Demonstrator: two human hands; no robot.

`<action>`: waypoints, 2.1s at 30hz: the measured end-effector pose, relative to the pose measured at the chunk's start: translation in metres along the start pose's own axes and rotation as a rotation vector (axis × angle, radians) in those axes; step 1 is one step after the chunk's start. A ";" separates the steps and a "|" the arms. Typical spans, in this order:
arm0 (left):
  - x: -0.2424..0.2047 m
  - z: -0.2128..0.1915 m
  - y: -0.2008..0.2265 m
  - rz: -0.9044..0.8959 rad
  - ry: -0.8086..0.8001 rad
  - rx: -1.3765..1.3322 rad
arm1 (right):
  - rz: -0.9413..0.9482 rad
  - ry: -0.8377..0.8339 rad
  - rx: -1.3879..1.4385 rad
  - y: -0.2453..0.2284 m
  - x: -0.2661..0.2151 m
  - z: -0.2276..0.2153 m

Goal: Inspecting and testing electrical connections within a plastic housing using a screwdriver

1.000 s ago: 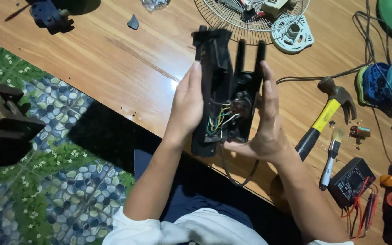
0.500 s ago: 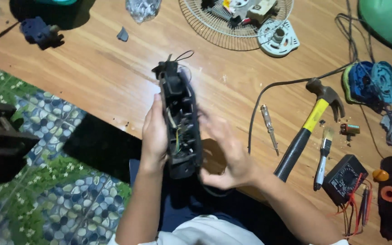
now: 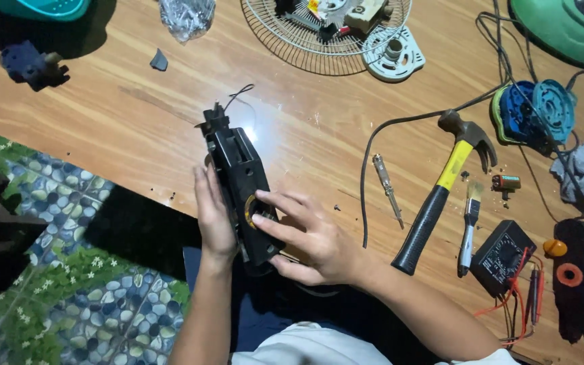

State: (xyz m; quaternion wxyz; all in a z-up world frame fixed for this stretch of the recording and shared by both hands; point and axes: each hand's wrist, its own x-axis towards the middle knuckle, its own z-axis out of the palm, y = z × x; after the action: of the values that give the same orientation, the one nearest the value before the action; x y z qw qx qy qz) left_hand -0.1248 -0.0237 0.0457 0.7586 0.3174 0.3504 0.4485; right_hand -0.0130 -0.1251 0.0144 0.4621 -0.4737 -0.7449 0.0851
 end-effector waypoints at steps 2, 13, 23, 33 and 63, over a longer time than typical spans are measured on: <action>0.013 -0.028 -0.031 0.013 -0.055 -0.100 | -0.013 0.005 -0.026 0.000 0.002 -0.001; 0.019 -0.038 -0.034 0.141 -0.221 0.088 | -0.036 0.014 -0.025 0.002 0.000 0.004; 0.030 -0.067 -0.058 0.077 -0.094 -0.028 | -0.029 -0.037 -0.122 -0.016 0.003 0.006; 0.017 -0.066 -0.049 0.155 -0.233 0.063 | 0.014 -0.067 -0.242 -0.024 -0.007 0.015; 0.049 0.035 -0.051 0.806 0.173 1.562 | 1.124 0.043 0.216 0.035 -0.013 -0.023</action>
State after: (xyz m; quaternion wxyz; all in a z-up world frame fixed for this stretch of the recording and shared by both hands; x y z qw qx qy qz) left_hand -0.0555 -0.0057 0.0128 0.0799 0.8095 0.4744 0.3366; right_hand 0.0286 -0.1235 -0.0006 0.4066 -0.7488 -0.3561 0.3837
